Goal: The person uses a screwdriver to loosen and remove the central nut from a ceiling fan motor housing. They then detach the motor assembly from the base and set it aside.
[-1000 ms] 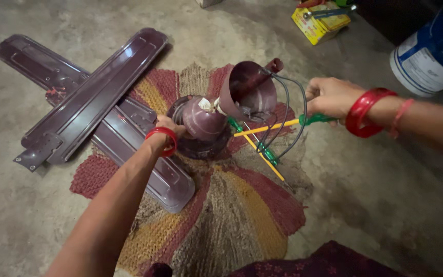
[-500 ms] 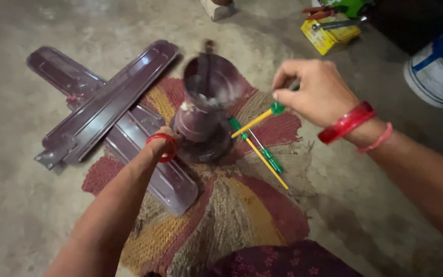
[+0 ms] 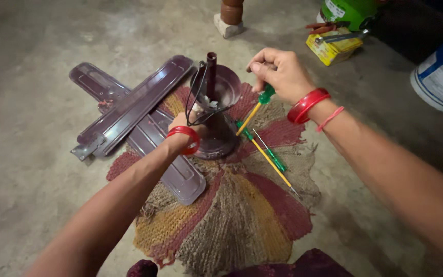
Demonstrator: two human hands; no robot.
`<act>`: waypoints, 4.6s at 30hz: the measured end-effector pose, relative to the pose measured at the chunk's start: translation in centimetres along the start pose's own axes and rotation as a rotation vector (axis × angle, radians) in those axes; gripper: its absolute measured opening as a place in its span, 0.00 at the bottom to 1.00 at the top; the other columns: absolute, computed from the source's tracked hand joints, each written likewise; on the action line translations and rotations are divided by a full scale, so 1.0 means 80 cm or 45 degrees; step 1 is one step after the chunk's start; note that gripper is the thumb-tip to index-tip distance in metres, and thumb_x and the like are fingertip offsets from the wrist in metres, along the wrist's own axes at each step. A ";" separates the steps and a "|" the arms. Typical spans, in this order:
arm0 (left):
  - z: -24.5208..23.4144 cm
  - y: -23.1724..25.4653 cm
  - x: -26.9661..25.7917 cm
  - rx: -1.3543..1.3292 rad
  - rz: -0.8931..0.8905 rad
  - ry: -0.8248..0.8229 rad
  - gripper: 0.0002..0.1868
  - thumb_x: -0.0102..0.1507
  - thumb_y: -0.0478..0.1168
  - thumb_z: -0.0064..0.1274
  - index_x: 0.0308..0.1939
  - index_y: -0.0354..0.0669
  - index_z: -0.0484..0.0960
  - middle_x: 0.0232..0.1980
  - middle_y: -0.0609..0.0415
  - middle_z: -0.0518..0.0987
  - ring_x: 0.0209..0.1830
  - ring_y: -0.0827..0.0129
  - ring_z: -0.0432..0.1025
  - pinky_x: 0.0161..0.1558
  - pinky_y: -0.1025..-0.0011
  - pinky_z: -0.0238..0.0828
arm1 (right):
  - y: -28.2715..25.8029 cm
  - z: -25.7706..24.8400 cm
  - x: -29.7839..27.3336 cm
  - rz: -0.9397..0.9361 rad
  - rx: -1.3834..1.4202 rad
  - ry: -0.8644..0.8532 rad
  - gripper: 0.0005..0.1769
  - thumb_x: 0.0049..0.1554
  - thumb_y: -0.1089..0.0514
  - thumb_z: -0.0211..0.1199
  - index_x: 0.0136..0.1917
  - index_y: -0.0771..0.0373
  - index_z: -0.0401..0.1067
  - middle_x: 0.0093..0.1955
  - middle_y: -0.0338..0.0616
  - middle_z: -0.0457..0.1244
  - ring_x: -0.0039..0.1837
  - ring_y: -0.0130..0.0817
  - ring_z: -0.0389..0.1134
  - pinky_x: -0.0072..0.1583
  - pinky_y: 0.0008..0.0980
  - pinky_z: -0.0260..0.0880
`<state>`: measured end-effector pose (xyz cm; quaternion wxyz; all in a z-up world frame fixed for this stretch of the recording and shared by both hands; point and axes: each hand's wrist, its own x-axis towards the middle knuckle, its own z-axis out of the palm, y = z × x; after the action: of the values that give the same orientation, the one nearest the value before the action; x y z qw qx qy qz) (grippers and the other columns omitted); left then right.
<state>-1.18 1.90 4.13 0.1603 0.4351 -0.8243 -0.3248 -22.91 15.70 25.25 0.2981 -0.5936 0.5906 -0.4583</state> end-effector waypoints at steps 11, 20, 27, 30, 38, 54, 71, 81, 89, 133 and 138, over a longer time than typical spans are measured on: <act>0.015 0.156 -0.022 -0.548 0.351 -0.027 0.35 0.49 0.48 0.69 0.55 0.34 0.76 0.49 0.42 0.82 0.50 0.57 0.77 0.52 0.63 0.72 | 0.006 0.026 0.029 -0.102 0.008 -0.182 0.12 0.67 0.58 0.58 0.44 0.66 0.76 0.27 0.31 0.59 0.28 0.18 0.59 0.33 0.22 0.58; 0.041 0.192 -0.006 -0.967 0.005 0.160 0.19 0.61 0.51 0.59 0.41 0.36 0.85 0.37 0.48 0.85 0.38 0.68 0.77 0.45 0.66 0.72 | 0.005 0.035 0.031 -0.110 0.078 -0.247 0.15 0.67 0.55 0.59 0.44 0.66 0.75 0.28 0.32 0.61 0.29 0.17 0.59 0.33 0.21 0.57; 0.079 0.167 0.022 -1.081 0.227 0.162 0.10 0.59 0.44 0.60 0.37 0.40 0.85 0.34 0.57 0.82 0.35 0.74 0.74 0.42 0.71 0.71 | -0.032 -0.011 0.012 -0.294 -0.097 -0.536 0.11 0.59 0.61 0.61 0.55 0.65 0.74 0.52 0.37 0.68 0.57 0.23 0.68 0.60 0.27 0.70; 0.089 0.162 0.041 -1.217 0.317 0.074 0.08 0.58 0.40 0.59 0.37 0.41 0.85 0.35 0.58 0.83 0.36 0.76 0.75 0.41 0.71 0.72 | -0.046 -0.031 -0.015 -0.572 -0.973 -0.375 0.12 0.56 0.60 0.66 0.53 0.64 0.77 0.53 0.44 0.68 0.58 0.39 0.70 0.58 0.36 0.69; 0.094 0.176 0.027 -0.932 0.527 -0.061 0.09 0.55 0.40 0.58 0.33 0.39 0.89 0.28 0.50 0.85 0.29 0.73 0.78 0.35 0.69 0.73 | -0.055 -0.037 -0.029 -1.267 -1.931 -0.634 0.09 0.49 0.56 0.64 0.44 0.58 0.74 0.48 0.34 0.64 0.51 0.31 0.68 0.48 0.31 0.71; 0.113 0.158 0.011 -0.899 0.720 -0.153 0.19 0.62 0.47 0.49 0.45 0.33 0.79 0.37 0.43 0.83 0.41 0.64 0.78 0.44 0.60 0.74 | -0.011 -0.040 -0.021 -1.533 -1.897 -0.975 0.08 0.46 0.56 0.63 0.32 0.62 0.70 0.36 0.40 0.62 0.37 0.32 0.69 0.28 0.32 0.68; 0.089 0.185 0.018 -1.030 0.807 -0.575 0.17 0.60 0.47 0.58 0.35 0.32 0.84 0.31 0.61 0.79 0.35 0.80 0.72 0.37 0.73 0.71 | -0.011 -0.040 -0.052 -1.115 -2.090 -0.609 0.05 0.46 0.58 0.62 0.37 0.58 0.70 0.33 0.39 0.63 0.34 0.35 0.70 0.28 0.33 0.67; 0.107 0.178 0.024 -1.356 0.766 -0.690 0.15 0.62 0.45 0.57 0.48 0.40 0.81 0.43 0.66 0.81 0.45 0.82 0.74 0.44 0.74 0.75 | -0.036 -0.002 -0.051 -0.141 -1.877 -0.453 0.09 0.47 0.53 0.65 0.34 0.60 0.76 0.33 0.55 0.67 0.38 0.52 0.73 0.38 0.47 0.72; 0.117 0.161 0.021 -0.791 0.790 -0.110 0.15 0.63 0.42 0.56 0.49 0.34 0.80 0.41 0.45 0.83 0.41 0.63 0.78 0.46 0.64 0.75 | -0.049 0.012 -0.020 0.288 -1.726 -0.375 0.17 0.41 0.49 0.74 0.38 0.63 0.78 0.39 0.60 0.69 0.44 0.58 0.73 0.46 0.51 0.74; 0.037 -0.076 0.097 0.370 0.426 -0.458 0.83 0.26 0.47 0.90 0.76 0.61 0.47 0.79 0.43 0.47 0.78 0.34 0.42 0.70 0.44 0.50 | -0.040 0.031 -0.048 -0.977 -1.926 -1.063 0.10 0.43 0.56 0.64 0.30 0.66 0.69 0.26 0.40 0.59 0.28 0.38 0.69 0.28 0.38 0.71; 0.082 -0.087 0.106 0.144 0.045 -0.422 0.80 0.36 0.46 0.82 0.80 0.73 0.37 0.82 0.39 0.40 0.73 0.26 0.52 0.69 0.39 0.59 | -0.038 0.029 -0.051 -1.086 -1.888 -1.018 0.10 0.39 0.56 0.64 0.29 0.65 0.69 0.26 0.44 0.60 0.28 0.40 0.69 0.26 0.38 0.70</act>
<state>-5.35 -5.32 -5.58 0.0031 0.3691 -0.8639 -0.3425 -19.09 19.58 26.24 -0.1679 -0.9109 0.3184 0.2016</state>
